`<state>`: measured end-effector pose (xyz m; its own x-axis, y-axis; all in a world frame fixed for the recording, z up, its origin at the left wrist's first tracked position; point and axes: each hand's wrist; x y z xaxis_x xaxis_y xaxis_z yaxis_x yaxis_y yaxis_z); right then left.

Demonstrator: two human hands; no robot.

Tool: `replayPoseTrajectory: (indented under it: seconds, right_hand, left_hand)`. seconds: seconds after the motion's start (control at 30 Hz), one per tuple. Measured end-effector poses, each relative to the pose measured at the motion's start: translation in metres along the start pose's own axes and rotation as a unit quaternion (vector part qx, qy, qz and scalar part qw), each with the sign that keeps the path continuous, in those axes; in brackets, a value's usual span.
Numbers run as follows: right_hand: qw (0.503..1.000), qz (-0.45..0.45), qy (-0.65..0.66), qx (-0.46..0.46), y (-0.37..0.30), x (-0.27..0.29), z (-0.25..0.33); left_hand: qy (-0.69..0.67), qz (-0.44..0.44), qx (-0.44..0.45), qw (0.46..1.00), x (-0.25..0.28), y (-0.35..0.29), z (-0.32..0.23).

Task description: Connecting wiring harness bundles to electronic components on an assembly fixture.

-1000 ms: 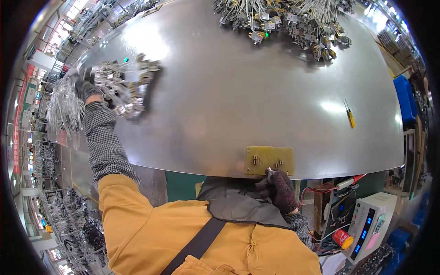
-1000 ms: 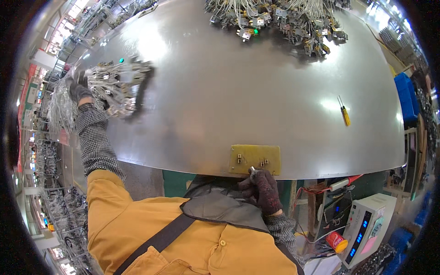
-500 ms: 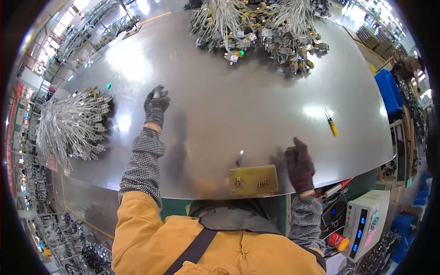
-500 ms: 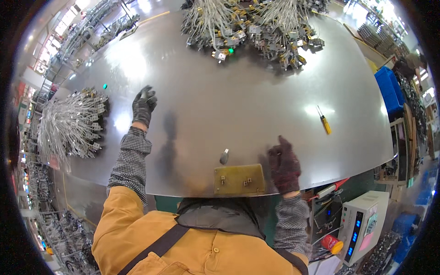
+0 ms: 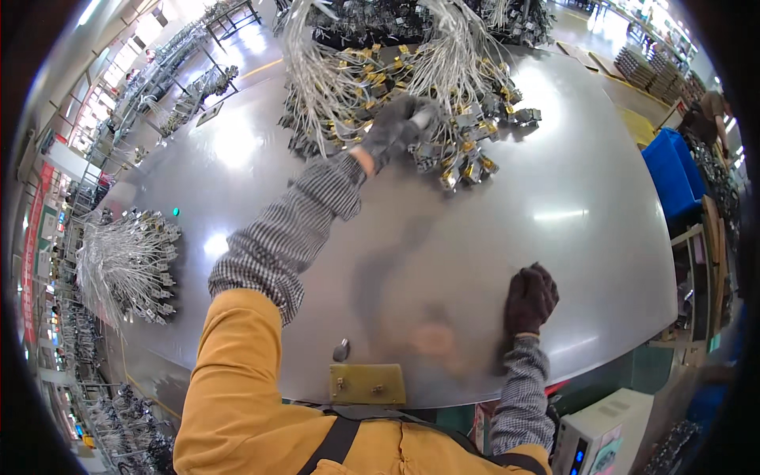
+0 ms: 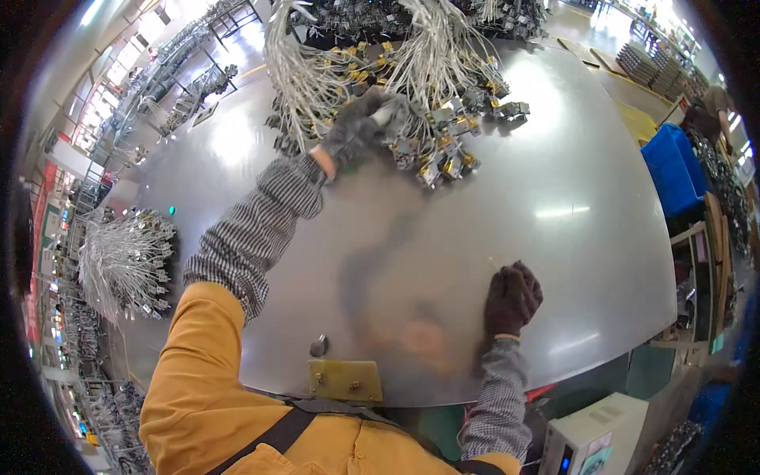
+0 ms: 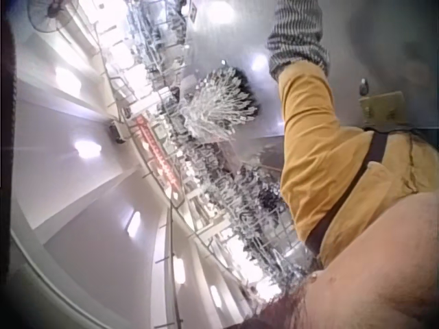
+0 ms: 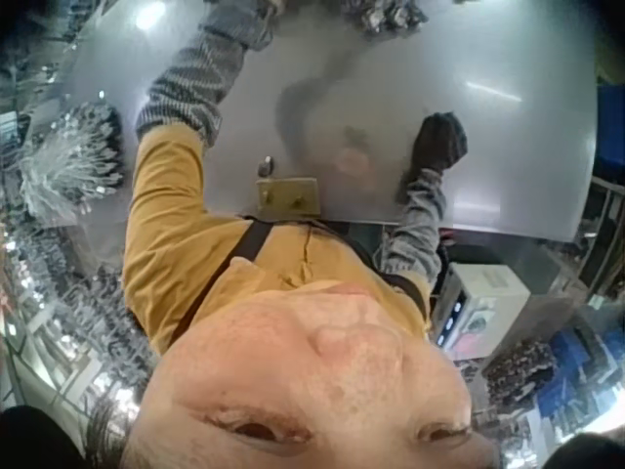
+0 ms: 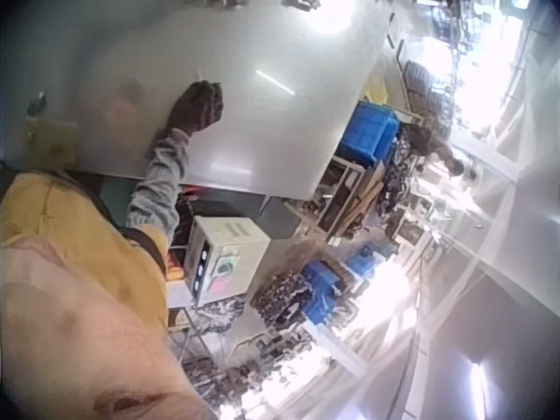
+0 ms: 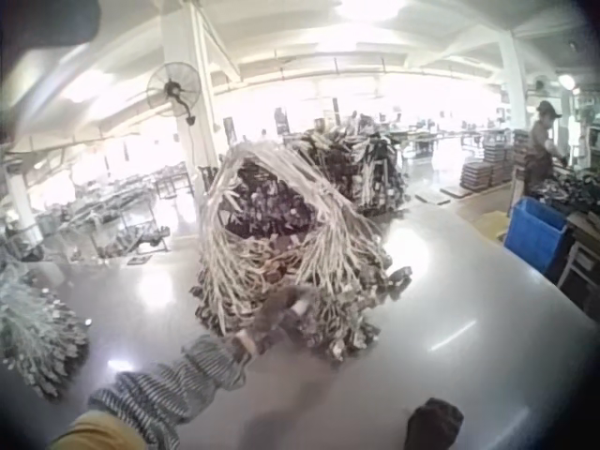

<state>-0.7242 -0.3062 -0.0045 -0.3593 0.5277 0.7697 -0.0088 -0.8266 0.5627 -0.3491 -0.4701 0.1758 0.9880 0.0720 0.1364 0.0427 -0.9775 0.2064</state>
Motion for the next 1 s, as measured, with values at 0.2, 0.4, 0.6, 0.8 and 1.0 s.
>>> replayPoseTrajectory:
  seconds: [0.2, 0.4, 0.6, 0.8, 1.0]
  right_hand:
    - [1.0, -0.012, 0.011, -0.016, 0.007, 0.001, -0.001]
    - [1.0, -0.008, 0.014, -0.014, 0.008, -0.007, -0.009]
    - [0.947, 0.072, 0.148, -0.275, 0.03, -0.01, -0.001]
    - [0.906, 0.096, 0.342, -0.23, 0.211, -0.046, 0.028]
    - [0.976, 0.003, 0.204, 0.077, 0.451, -0.086, 0.128]
  left_hand:
    - [0.141, -0.176, 0.082, 0.971, -0.036, 0.21, -0.004]
    - [-0.013, -0.21, 0.087, 0.974, -0.019, 0.312, 0.031]
    - [-0.108, -0.141, -0.108, 0.978, -0.018, 0.235, -0.001]
    - [-0.234, -0.141, -0.069, 0.959, 0.021, 0.175, 0.017]
    - [-0.201, -0.073, -0.091, 0.973, 0.014, 0.135, 0.007]
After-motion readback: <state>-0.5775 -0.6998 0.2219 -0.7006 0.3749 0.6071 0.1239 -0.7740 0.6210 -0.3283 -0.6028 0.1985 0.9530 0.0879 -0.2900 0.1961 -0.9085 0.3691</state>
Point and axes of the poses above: each hand's wrist, its own y-axis towards the middle knuckle, its own x-axis out of the back of the hand, z = x × y, and after that the axes turned 9 degrees about -y, right-handed
